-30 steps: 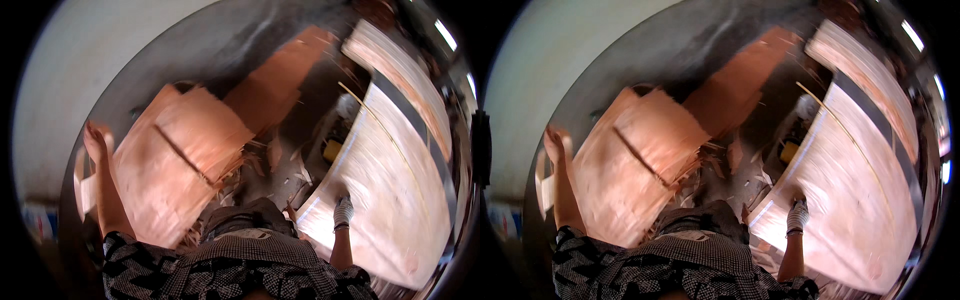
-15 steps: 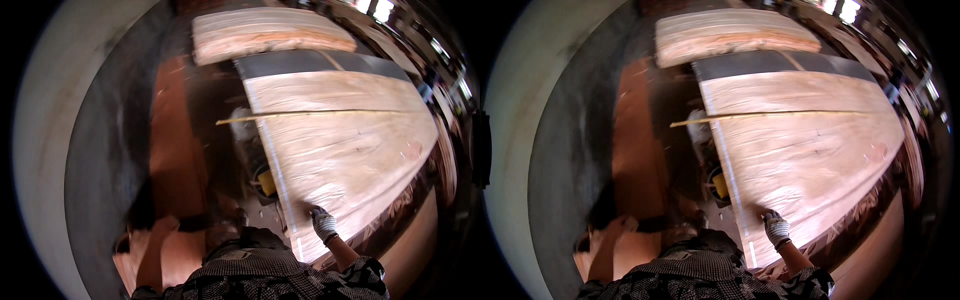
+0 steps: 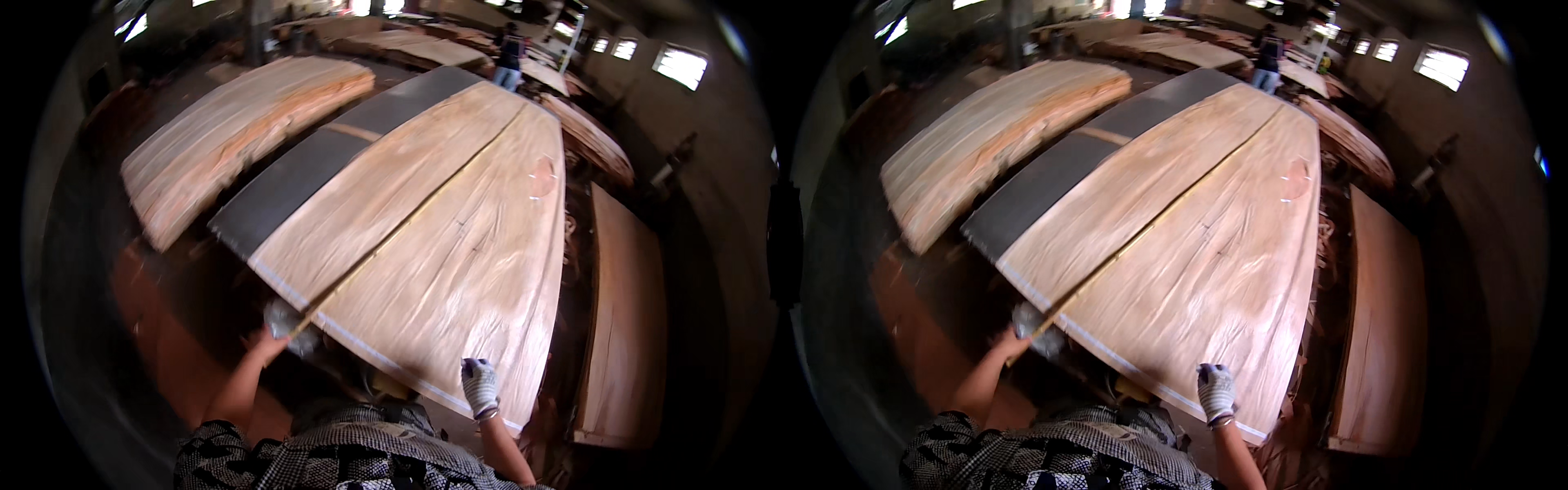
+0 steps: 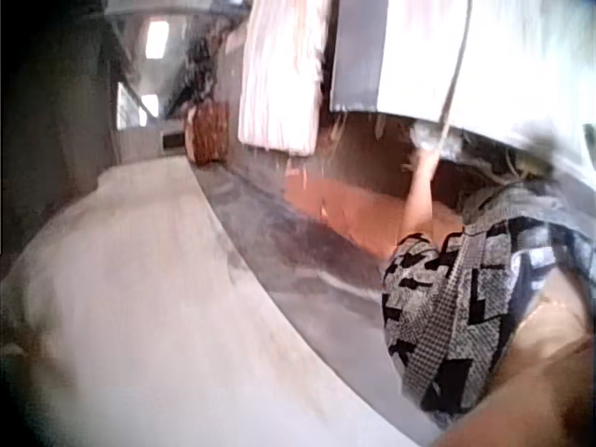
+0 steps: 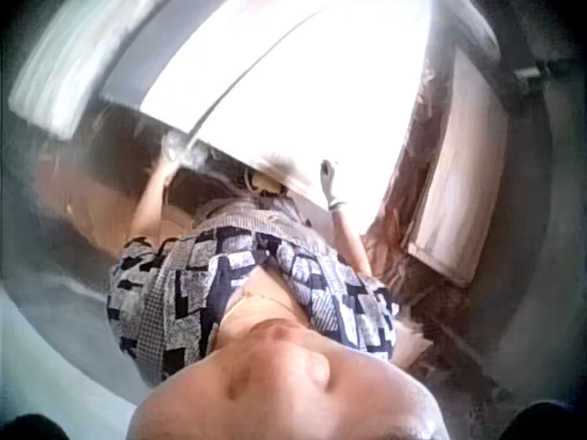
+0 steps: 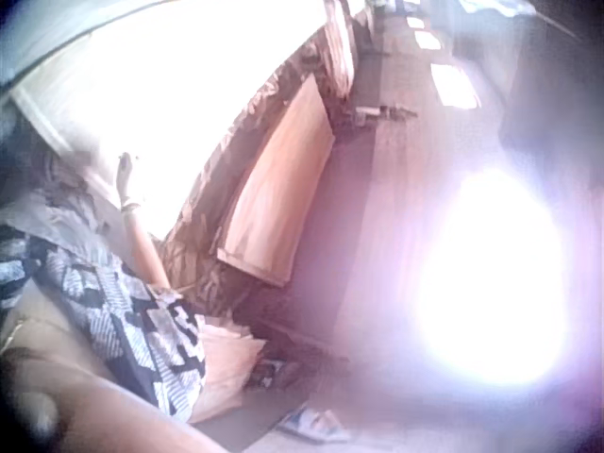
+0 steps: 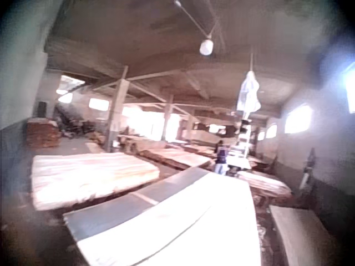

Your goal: The person prepares large sheets of wood veneer by applying tape to edges and seams, cutting strips with a utility knife, and aligning sheets using a long wooden guide.

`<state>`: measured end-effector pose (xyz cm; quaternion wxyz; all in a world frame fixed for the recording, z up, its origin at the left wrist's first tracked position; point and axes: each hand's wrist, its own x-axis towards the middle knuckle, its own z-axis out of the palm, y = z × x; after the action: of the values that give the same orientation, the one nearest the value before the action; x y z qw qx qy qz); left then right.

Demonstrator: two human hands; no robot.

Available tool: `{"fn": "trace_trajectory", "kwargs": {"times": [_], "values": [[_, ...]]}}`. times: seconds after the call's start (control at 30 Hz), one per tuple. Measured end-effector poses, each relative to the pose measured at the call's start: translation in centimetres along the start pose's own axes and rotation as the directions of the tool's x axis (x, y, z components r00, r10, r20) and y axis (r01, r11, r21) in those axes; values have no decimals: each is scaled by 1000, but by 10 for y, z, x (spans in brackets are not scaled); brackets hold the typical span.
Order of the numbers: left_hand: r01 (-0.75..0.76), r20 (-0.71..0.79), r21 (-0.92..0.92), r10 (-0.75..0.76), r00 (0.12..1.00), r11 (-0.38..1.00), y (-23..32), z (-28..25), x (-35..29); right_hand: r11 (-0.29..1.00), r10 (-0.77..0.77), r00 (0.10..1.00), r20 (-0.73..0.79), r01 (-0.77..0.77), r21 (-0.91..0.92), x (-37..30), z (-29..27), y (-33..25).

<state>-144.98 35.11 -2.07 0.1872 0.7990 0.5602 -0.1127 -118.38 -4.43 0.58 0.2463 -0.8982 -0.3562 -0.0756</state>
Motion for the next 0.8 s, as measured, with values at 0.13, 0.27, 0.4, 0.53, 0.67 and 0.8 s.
{"fn": "trace_trajectory", "kwargs": {"times": [0.13,0.27,0.4,0.53,0.67,0.8], "values": [[-300,517,-665,711,477,684,73,32,31,730,401,888,226,-458,506,-37,96,-39],[-702,489,-568,862,132,430,118,18,-10,137,396,809,433,-519,844,11,108,-180],[-799,451,-491,886,107,346,97,-24,-20,49,667,651,363,-524,850,42,63,-231],[-619,309,-620,875,372,482,30,-11,64,155,632,688,357,-564,811,30,20,-286],[-636,96,-586,823,561,502,32,-27,104,374,557,732,393,-643,668,-65,32,-306],[-969,-585,-112,773,244,220,70,-90,141,174,645,555,526,-776,606,-200,107,-302]]}}
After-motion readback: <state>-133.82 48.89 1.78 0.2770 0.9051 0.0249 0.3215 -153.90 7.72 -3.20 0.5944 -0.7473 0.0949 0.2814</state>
